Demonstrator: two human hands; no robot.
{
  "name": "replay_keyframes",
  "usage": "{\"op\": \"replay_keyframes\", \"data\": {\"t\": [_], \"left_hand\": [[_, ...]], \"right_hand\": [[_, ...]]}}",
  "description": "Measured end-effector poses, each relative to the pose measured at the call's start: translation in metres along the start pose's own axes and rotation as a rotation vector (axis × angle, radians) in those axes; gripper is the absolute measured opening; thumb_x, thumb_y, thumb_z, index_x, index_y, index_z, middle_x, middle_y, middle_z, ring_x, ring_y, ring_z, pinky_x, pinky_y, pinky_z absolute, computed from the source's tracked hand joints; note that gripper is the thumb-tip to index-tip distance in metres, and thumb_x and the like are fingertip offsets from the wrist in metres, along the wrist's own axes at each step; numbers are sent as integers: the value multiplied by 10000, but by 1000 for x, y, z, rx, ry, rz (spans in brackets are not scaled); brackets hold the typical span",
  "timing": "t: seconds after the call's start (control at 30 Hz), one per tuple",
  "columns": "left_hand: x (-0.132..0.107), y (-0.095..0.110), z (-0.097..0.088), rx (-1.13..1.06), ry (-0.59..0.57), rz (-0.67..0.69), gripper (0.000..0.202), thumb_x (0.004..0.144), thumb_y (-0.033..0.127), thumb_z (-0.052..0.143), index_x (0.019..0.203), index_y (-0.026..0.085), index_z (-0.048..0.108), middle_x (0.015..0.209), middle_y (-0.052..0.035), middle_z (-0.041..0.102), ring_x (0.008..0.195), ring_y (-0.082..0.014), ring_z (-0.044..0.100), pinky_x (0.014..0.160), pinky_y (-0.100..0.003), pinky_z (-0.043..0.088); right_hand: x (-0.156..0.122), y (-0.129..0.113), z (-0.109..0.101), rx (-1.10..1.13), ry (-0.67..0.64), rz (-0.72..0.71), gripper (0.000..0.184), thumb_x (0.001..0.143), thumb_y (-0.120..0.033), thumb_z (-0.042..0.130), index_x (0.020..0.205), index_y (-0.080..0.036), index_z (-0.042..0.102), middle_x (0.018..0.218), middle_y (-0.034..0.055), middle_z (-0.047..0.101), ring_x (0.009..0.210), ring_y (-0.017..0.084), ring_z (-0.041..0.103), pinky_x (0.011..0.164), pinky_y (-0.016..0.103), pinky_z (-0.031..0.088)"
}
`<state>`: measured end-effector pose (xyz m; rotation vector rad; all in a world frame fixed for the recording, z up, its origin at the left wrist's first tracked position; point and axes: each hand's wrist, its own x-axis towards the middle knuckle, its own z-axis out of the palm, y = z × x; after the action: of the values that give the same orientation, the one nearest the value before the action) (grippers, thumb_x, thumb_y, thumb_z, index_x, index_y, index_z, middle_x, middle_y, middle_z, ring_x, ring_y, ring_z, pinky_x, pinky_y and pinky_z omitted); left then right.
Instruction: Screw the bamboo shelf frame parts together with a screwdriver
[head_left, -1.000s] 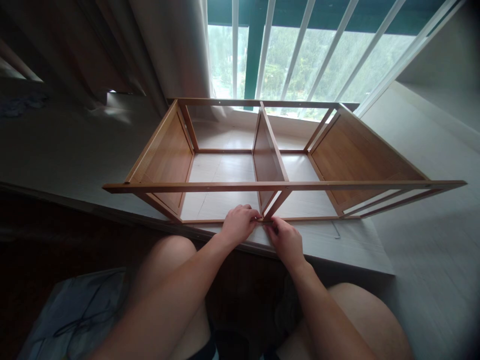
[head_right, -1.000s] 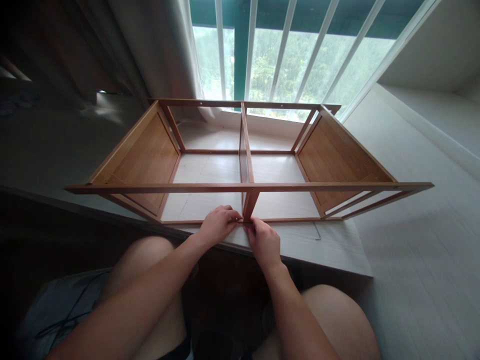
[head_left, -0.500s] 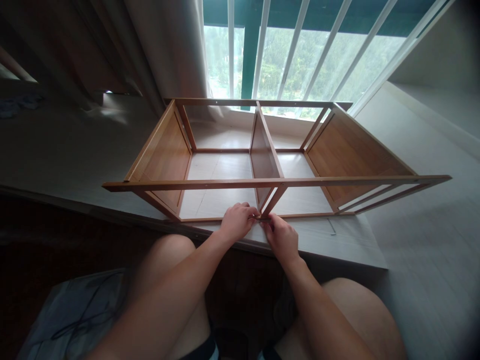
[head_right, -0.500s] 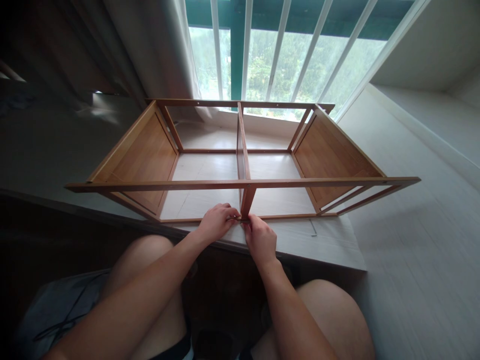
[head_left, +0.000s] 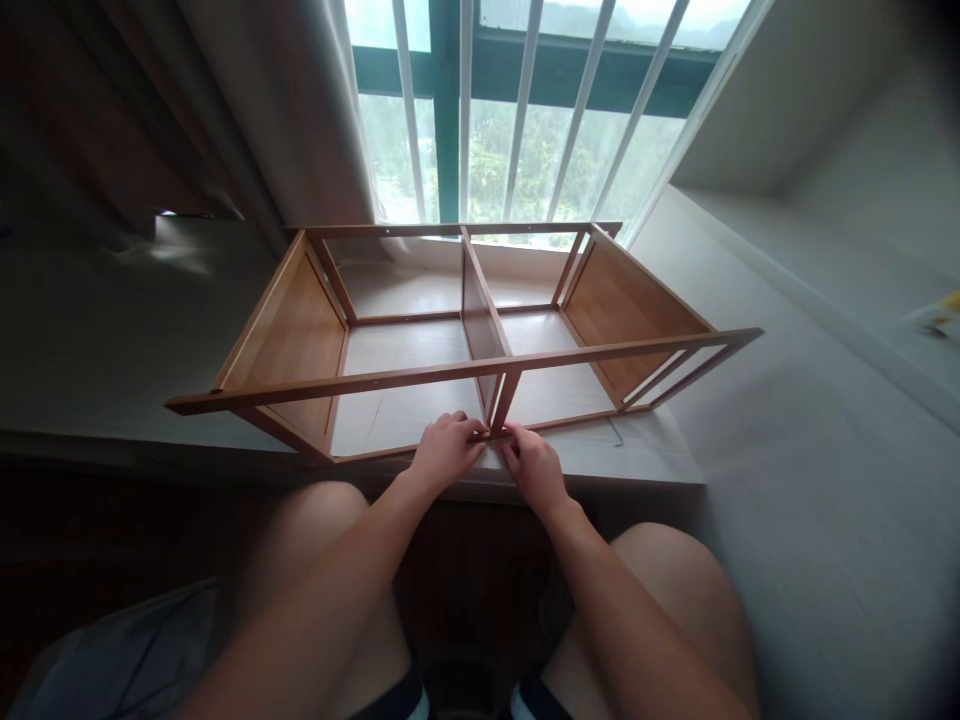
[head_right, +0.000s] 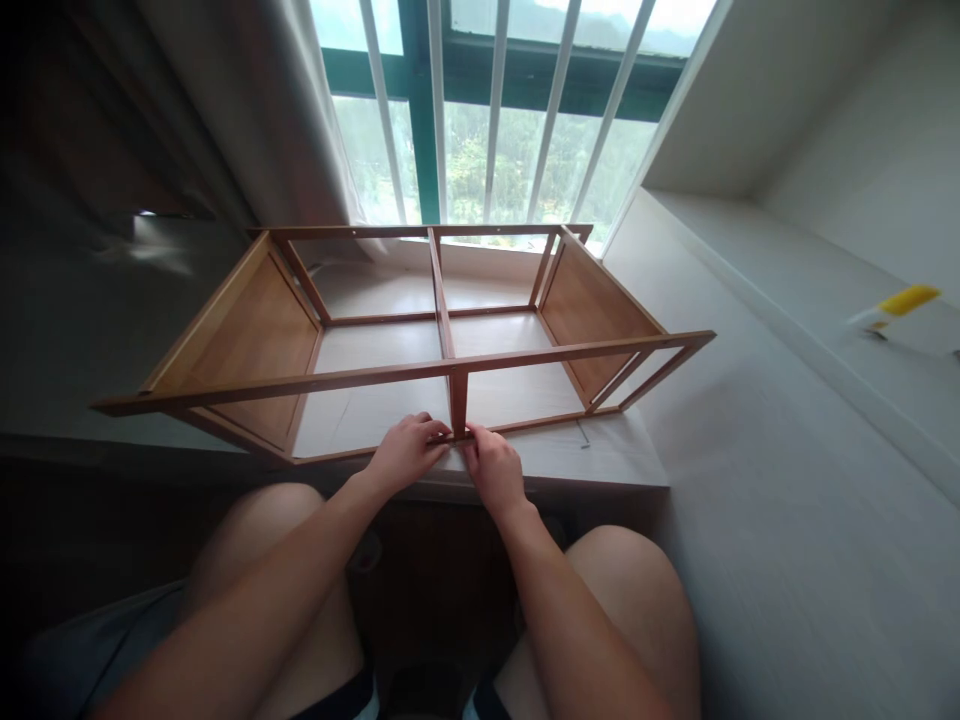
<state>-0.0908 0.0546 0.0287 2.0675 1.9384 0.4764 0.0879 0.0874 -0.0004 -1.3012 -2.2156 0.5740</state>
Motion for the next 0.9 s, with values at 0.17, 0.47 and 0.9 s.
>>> {"op": "replay_keyframes", "data": {"t": [0.17, 0.47, 0.9], "left_hand": [[-4, 10, 4, 55, 49, -55, 353, 742, 531, 679, 988, 280, 646, 991, -43, 608, 966, -246, 547, 772, -334, 419], [-6, 18, 3, 103, 71, -88, 262, 799, 474, 643, 951, 261, 634, 999, -41, 620, 985, -232, 540, 786, -328, 397], [-23, 26, 5, 113, 102, -91, 223, 828, 465, 619, 921, 264, 640, 982, -40, 619, 972, -224, 546, 793, -314, 397]], "right_hand": [[-9, 22, -32, 65, 158, 48, 270, 886, -301, 522, 1096, -188, 647, 774, 32, 632, 731, 183, 570, 743, 288, 428], [-15, 103, -87, -370, 363, 576, 253, 830, -326, 554, 1001, -165, 649, 1035, 136, 599, 972, 282, 522, 802, 378, 401], [-43, 99, -84, -177, 453, 518, 179, 879, -273, 475, 869, -140, 594, 1041, 201, 604, 1017, 298, 536, 818, 383, 389]]}}
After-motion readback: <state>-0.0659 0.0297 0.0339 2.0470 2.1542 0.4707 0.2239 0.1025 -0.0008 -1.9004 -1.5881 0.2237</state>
